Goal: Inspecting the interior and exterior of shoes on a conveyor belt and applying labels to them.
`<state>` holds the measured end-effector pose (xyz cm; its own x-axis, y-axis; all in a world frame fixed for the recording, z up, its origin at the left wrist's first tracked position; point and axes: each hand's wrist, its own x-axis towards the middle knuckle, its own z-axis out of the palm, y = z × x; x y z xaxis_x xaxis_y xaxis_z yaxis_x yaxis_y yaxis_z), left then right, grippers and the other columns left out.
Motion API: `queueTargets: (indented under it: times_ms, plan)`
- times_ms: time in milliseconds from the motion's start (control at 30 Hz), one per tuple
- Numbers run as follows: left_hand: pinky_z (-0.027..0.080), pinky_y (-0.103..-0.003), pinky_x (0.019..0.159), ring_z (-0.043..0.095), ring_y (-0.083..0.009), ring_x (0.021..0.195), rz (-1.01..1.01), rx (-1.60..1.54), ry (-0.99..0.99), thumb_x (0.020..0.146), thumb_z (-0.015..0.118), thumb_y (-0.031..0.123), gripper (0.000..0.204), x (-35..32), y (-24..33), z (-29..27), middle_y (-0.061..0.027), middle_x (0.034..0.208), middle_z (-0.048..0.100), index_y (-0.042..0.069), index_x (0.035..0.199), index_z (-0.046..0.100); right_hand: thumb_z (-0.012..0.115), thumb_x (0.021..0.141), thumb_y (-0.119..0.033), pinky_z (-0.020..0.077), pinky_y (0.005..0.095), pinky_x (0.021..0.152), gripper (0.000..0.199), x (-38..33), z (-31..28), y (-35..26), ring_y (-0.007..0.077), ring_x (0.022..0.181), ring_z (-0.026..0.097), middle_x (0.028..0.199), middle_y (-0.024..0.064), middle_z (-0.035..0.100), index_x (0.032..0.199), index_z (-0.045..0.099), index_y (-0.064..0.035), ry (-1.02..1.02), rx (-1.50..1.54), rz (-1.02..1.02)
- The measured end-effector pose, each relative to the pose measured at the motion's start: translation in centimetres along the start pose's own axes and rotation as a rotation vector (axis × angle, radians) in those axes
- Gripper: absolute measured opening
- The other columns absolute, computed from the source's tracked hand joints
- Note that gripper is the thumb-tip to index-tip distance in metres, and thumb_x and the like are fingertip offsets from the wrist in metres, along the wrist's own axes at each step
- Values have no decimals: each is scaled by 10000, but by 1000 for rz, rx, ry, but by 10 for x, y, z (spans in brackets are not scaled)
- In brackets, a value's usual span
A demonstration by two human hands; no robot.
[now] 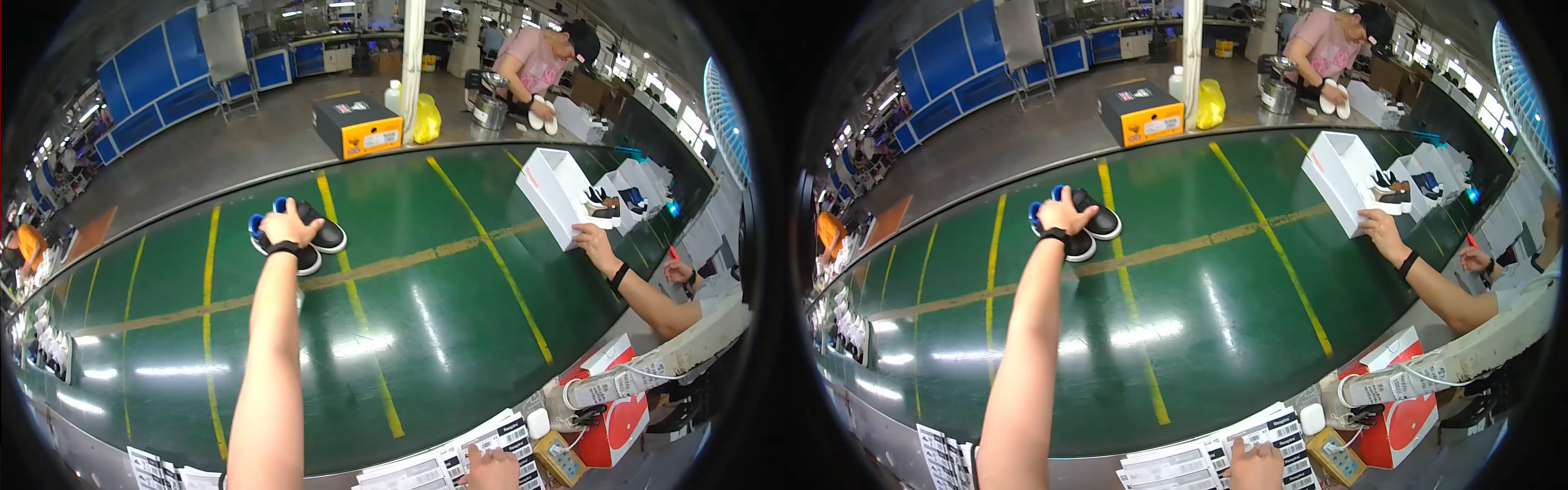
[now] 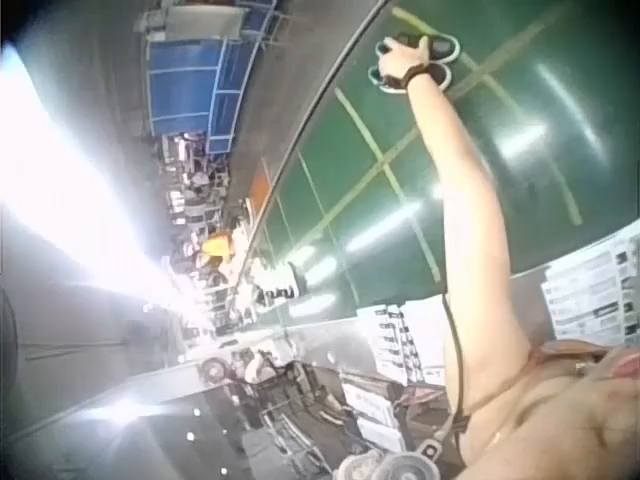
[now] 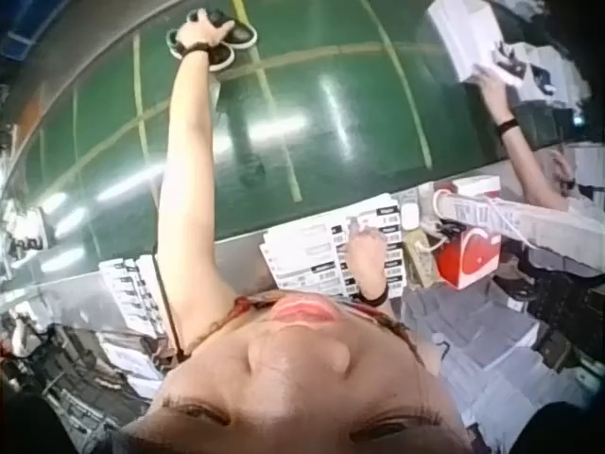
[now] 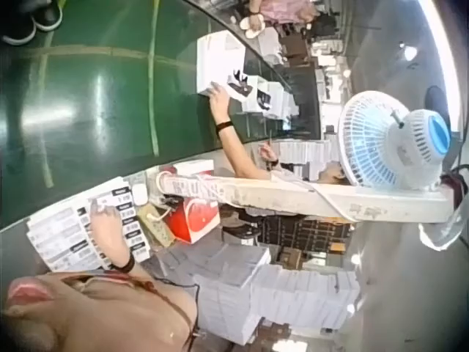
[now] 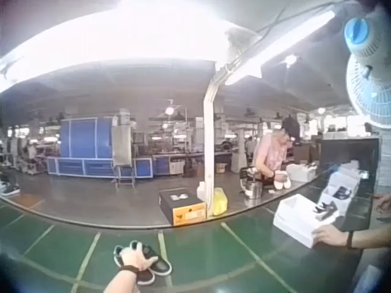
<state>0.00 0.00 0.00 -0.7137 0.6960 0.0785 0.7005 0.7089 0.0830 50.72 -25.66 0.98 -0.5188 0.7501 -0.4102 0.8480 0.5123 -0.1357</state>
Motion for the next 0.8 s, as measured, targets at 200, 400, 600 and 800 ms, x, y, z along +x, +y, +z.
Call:
queueTargets:
  times_ms: [200,400,600,800]
  plan:
    - [478,-465,876,655,-327,972,106,-244,51,637,736,629,741,-16,-40,1,-161,1012,694,130,1169,606,700,664,-162,498,410,676,539,-9,5,-1,296,789,632,741,135,653,1172,579,-29,231,-59,-21]
    - [396,-476,875,571,-328,954,688,-40,249,688,775,378,440,-129,-73,-57,-146,930,619,181,1053,628,780,631,-232,453,422,609,406,-2,5,-4,327,610,615,597,147,604,914,610,3,319,-19,-98]
    - [397,-388,971,518,-214,944,1661,490,401,670,635,190,35,-255,-79,-166,-32,872,549,210,655,611,794,691,-245,494,402,805,632,-37,-26,-7,374,962,603,1073,223,615,1196,533,32,446,334,-186]
    - [408,-397,1018,508,-211,1016,2247,435,410,762,558,179,157,-403,-96,-157,-56,949,546,74,841,644,823,712,-335,418,423,1005,949,-74,-20,-43,330,1319,411,1476,210,345,1442,308,-13,290,1012,-415]
